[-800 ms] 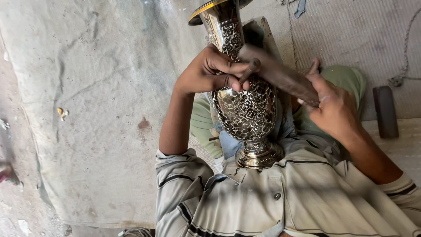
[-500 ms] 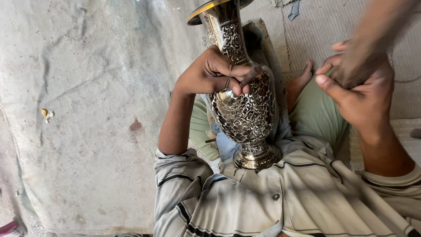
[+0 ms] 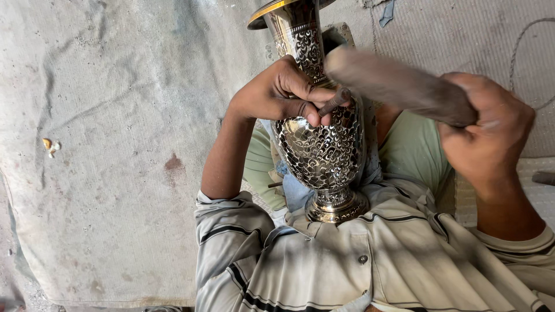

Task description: The person sits on the floor holding a steel punch against the engraved surface of a brass vase and strikes the punch with a wooden mallet, working the decorative pattern across the vase body and repositioning the punch repeatedly.

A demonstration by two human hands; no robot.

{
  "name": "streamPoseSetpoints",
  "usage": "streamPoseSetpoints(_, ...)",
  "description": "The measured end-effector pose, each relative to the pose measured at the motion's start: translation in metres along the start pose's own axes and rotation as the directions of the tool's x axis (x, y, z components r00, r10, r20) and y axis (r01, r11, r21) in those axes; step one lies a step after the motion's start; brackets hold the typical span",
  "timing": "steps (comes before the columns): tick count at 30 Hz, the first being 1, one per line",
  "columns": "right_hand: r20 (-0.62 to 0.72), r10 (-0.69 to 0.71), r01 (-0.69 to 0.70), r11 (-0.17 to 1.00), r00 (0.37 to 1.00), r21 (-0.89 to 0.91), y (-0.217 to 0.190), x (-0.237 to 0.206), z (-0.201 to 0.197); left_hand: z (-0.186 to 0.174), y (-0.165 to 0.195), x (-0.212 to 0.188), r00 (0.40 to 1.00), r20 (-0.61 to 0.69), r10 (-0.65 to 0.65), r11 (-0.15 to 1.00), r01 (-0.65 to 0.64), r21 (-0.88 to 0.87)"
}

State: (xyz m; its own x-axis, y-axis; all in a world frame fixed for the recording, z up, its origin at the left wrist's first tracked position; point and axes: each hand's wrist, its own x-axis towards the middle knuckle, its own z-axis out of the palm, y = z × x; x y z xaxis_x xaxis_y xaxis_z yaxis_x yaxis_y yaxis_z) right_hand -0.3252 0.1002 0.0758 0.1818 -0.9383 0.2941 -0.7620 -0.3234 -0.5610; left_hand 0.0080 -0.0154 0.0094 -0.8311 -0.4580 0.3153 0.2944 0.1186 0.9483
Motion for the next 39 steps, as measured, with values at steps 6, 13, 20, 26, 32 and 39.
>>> streamPoseSetpoints(6,-0.003,-0.008,0.008,1.0,1.0,0.001,-0.002,-0.004,0.001,-0.003,0.001,0.001,0.999,0.033,-0.01,0.999,0.011,-0.042)
streamPoseSetpoints(13,-0.041,0.02,-0.02,1.0,0.999,0.003,0.002,-0.011,0.006,-0.009,-0.003,0.005,0.995,0.099,-0.007,0.998,0.013,-0.066)
streamPoseSetpoints(20,-0.081,-0.034,0.036,0.999,0.996,0.021,0.007,-0.016,0.01,-0.011,-0.001,0.008,0.992,0.125,-0.029,0.994,0.042,-0.104)
streamPoseSetpoints(26,-0.108,-0.04,0.043,0.999,0.993,0.032,-0.003,-0.011,0.009,-0.01,0.007,0.011,0.99,0.134,-0.053,0.992,0.068,-0.11)
streamPoseSetpoints(32,-0.106,-0.069,0.059,0.994,0.992,-0.095,-0.013,-0.009,0.008,-0.011,0.009,0.013,0.986,0.154,-0.067,0.991,0.083,-0.101)
streamPoseSetpoints(39,-0.145,0.104,-0.085,0.988,0.984,0.132,-0.021,-0.008,0.005,-0.013,0.009,0.014,0.983,0.166,-0.081,0.988,0.101,-0.121)
